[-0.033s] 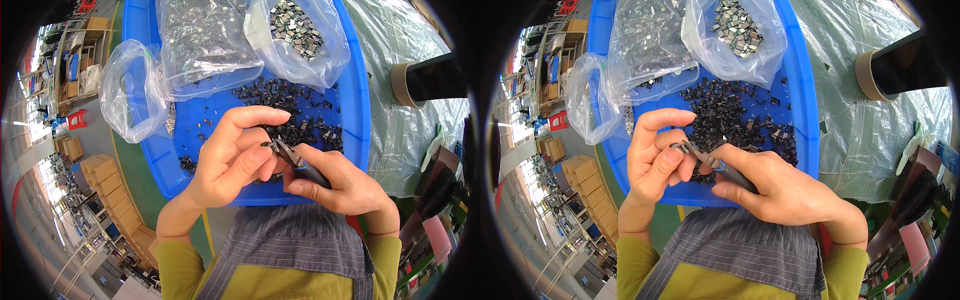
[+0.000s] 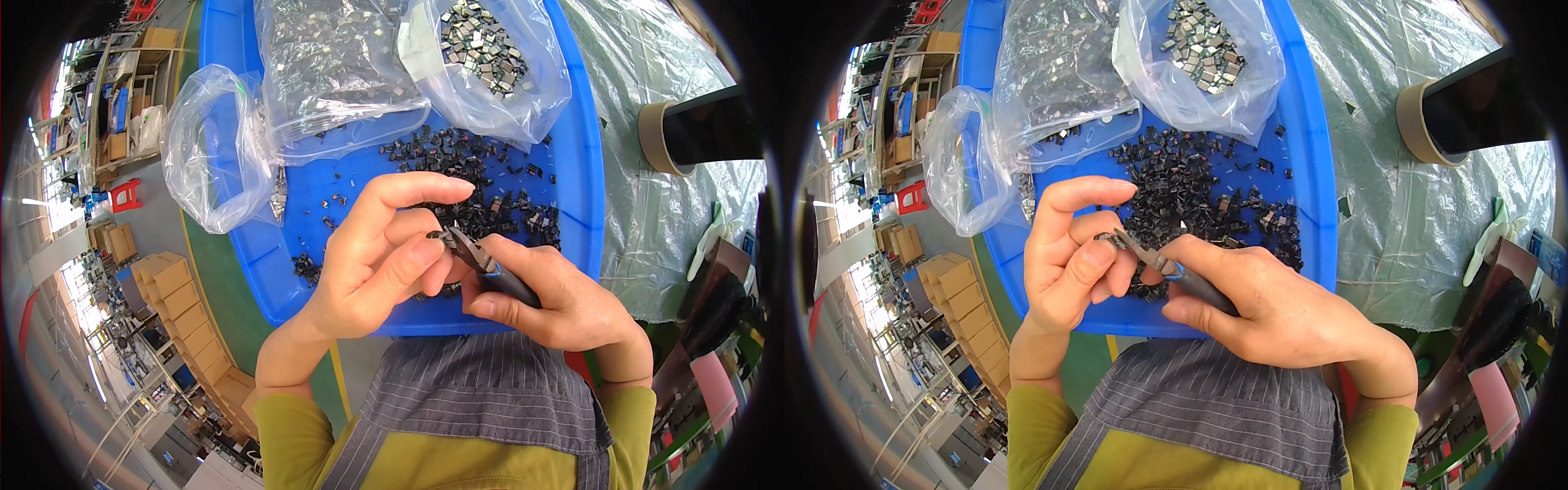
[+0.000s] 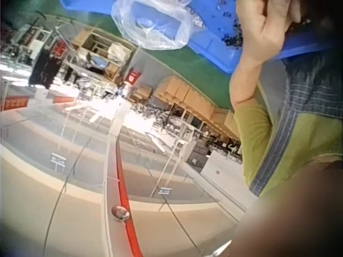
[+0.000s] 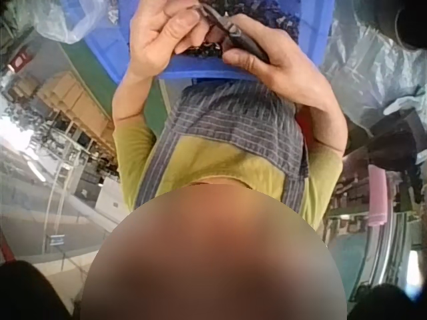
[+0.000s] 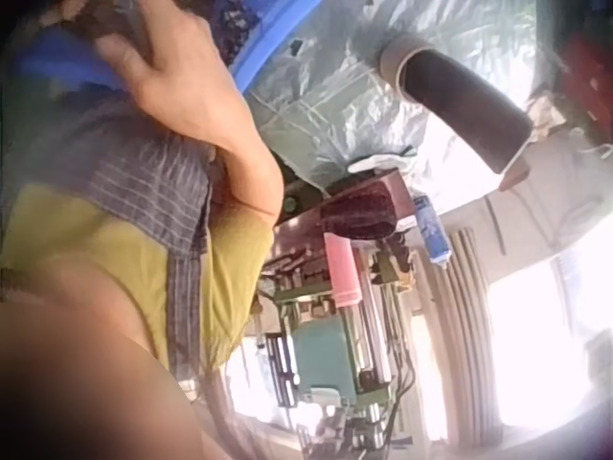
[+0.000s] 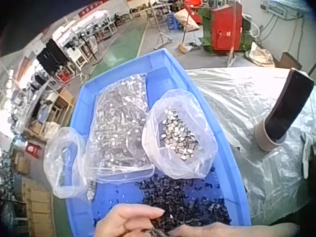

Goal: Trimming small black components with a pair of side cutters and placing them into a tray.

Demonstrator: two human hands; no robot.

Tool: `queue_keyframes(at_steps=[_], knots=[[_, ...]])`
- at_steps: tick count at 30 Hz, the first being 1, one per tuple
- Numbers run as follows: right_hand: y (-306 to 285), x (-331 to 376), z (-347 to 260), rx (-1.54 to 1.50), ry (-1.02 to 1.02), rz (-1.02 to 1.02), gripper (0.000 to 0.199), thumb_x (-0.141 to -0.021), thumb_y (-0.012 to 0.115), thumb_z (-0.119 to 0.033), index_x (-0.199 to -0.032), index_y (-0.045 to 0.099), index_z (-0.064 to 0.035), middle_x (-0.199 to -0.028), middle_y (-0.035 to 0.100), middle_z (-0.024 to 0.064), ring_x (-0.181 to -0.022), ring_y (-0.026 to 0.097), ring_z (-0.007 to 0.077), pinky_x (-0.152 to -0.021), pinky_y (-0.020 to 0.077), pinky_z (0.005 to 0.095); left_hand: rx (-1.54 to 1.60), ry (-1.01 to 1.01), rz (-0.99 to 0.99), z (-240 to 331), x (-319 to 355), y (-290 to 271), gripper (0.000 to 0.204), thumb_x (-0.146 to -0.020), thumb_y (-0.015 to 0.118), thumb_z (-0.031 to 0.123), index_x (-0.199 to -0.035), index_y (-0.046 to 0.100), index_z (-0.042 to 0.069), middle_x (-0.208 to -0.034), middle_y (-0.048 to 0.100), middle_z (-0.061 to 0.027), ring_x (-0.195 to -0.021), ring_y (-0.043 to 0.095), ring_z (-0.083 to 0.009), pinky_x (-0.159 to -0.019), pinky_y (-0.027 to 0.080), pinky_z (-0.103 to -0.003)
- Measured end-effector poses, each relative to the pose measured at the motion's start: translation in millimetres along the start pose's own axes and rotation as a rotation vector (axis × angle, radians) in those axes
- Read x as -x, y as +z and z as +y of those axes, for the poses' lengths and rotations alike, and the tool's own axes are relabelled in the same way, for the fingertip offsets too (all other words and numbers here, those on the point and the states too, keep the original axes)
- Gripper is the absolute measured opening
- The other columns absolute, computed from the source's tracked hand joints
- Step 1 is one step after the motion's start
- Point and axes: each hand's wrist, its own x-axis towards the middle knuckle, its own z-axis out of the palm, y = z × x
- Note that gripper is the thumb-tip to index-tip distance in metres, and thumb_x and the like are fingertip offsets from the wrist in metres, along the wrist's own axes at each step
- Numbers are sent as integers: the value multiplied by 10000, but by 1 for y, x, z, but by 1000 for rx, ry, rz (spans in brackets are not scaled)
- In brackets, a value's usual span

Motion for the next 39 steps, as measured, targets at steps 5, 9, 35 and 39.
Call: queue_keyframes(at_steps=[5,9,35,39], knots=[[1,0,0,-22,20,-11,267,-898,586,-121,-1126,497,-13,-940,620,214,-892,624,368,-752,469,406,-31,-48,2,4,0,0,372,-984,439,97,-1330,346,-4,-714,506,-26,-632,463,-59,-527,325,-187],[2,-1,1,25,11,4,258,-906,580,-133,-1113,484,-11,-902,619,228,-873,612,401,-731,464,424,-7,-47,-12,3,-1,-1,364,-980,432,80,-1326,353,1,-714,505,-23,-632,459,-57,-532,327,-189],[5,-3,8,51,0,48,294,-916,571,-166,-1125,455,6,-886,578,248,-868,566,445,-711,436,455,-415,-21,27,-3,-8,-12,261,-956,546,218,-838,586,-12,-575,526,7,-472,440,-34,-412,308,-196],[3,-2,7,63,28,18,282,-920,568,-180,-1099,453,4,-880,579,254,-873,562,453,-708,434,457,-368,-37,23,-4,-6,-13,262,-954,550,217,-832,583,-13,-565,516,7,-467,432,-37,-411,302,-198]])
